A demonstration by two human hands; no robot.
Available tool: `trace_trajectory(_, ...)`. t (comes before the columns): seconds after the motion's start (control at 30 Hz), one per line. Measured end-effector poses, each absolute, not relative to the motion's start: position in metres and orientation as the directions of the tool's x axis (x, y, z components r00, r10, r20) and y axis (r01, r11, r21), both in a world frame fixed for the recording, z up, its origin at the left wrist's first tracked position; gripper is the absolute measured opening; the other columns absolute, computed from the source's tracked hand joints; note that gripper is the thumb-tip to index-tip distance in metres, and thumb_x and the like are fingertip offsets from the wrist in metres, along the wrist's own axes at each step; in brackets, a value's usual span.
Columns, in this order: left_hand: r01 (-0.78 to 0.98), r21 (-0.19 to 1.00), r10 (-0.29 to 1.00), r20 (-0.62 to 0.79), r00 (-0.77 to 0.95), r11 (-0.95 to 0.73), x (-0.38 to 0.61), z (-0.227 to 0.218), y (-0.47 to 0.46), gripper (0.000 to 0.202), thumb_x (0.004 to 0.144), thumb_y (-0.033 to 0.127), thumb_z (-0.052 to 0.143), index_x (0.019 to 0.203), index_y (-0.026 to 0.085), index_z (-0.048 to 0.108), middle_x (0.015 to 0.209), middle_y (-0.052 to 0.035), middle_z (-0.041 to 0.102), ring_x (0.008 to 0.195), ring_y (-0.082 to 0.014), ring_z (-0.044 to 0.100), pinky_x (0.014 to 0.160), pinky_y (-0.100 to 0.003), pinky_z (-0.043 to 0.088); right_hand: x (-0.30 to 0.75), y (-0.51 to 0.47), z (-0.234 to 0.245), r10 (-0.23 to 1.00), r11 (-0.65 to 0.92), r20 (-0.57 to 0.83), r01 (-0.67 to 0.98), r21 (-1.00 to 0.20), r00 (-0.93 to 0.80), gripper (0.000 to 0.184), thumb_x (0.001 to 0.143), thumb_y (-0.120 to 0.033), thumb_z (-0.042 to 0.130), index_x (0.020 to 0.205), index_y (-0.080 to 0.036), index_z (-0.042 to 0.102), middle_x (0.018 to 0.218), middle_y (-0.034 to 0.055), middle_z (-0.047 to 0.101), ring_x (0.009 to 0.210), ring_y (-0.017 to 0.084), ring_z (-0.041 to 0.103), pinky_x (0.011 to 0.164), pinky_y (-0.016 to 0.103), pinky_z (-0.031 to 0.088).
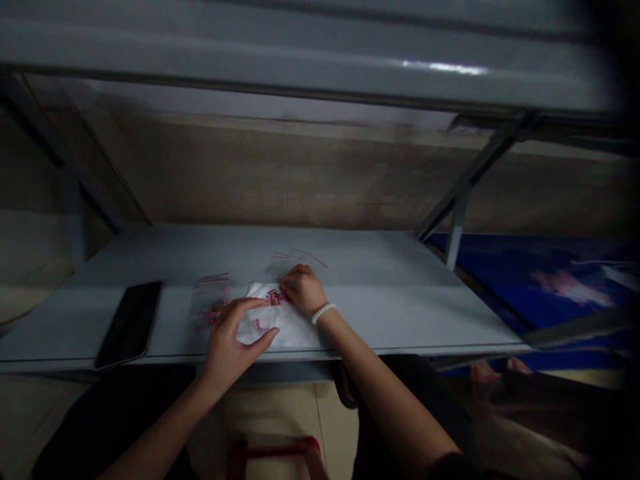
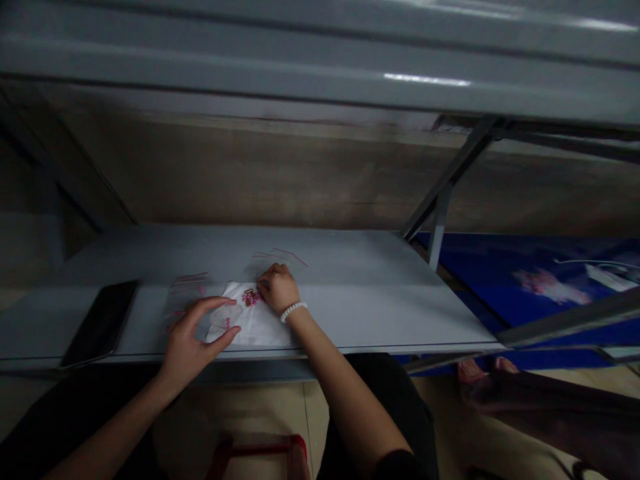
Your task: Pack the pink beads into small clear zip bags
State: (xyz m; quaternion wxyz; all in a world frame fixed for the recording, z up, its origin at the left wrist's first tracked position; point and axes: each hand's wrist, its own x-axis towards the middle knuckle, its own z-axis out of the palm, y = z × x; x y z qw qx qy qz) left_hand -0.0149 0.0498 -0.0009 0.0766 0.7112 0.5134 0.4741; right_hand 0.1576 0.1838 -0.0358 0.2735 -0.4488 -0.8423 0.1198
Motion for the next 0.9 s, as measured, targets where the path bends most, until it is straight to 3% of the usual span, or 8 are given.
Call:
trace_trajectory(0.33,0.642,0.611,0.814,0.581,0.033,-0.463,-0.014,-0.003,0.050,0.031,0.076,0.026,0.069,0.105,0.022,0.058,0.102,-0.0049,0.067,0.097,-0.0209,0.062,0.087,-0.034,0.047,0.151,0.183,-0.038,0.848,0.529,0.334,0.681,-0.507,-0.411,0.003,0.072,-0.015,0.073,0.071,-0.017,0.075,0.078,0.0082,0.066,0.084,0.021,0.057,0.082,0.032,0.042)
trace_trajectory(0.47,0.647,0.615,0.818,0.575,0.024,-0.451,-0.016,-0.004,0.051,0.031,0.076,0.026,0.069,0.105,0.022,0.058,0.102,-0.0051,0.067,0.097,-0.0217,0.062,0.087,-0.034,0.046,0.150,0.183,-0.038,0.869,0.494,0.339,0.626,-0.604,-0.360,0.003,0.072,-0.017,0.073,0.073,-0.017,0.075,0.080,0.0070,0.067,0.080,0.018,0.058,0.075,0.029,0.044)
trace_trajectory(0.6,0.652,0.620,0.823,0.568,0.012,-0.437,-0.018,-0.004,0.051,0.032,0.076,0.027,0.069,0.105,0.021,0.058,0.102,-0.0056,0.067,0.097,-0.0217,0.062,0.087,-0.034,0.046,0.155,0.182,-0.027,0.916,0.387,0.278,0.452,-0.804,-0.290,0.004,0.070,-0.020,0.073,0.071,-0.016,0.074,0.078,0.0056,0.067,0.073,0.016,0.058,0.067,0.027,0.044)
trace_trajectory(0.7,0.664,0.618,0.827,0.562,0.002,-0.421,-0.018,-0.005,0.052,0.032,0.076,0.028,0.070,0.105,0.021,0.058,0.102,-0.0054,0.067,0.097,-0.0218,0.062,0.087,-0.035,0.047,0.157,0.170,-0.005,0.920,0.292,0.224,0.180,-0.939,-0.322,0.011,0.073,-0.028,0.071,0.073,-0.017,0.072,0.074,0.0031,0.066,0.069,0.014,0.057,0.063,0.026,0.045)
trace_trajectory(0.8,0.674,0.605,0.822,0.570,0.006,-0.424,-0.017,-0.007,0.052,0.033,0.075,0.029,0.070,0.105,0.022,0.057,0.101,-0.0052,0.067,0.096,-0.0217,0.062,0.086,-0.035,0.047,0.155,0.149,0.021,0.865,0.263,0.262,-0.058,-0.963,-0.428,0.015,0.073,-0.033,0.072,0.076,-0.019,0.071,0.081,0.0022,0.064,0.070,0.013,0.057,0.060,0.025,0.045)
trace_trajectory(0.9,0.691,0.581,0.803,0.596,-0.002,-0.430,-0.016,-0.009,0.052,0.034,0.074,0.030,0.071,0.103,0.022,0.056,0.097,-0.0048,0.067,0.092,-0.0212,0.063,0.083,-0.034,0.049,0.147,0.128,0.035,0.811,0.320,0.329,-0.105,-0.942,-0.484,0.012,0.070,-0.030,0.076,0.075,-0.020,0.072,0.085,0.0019,0.062,0.072,0.012,0.055,0.060,0.024,0.044)
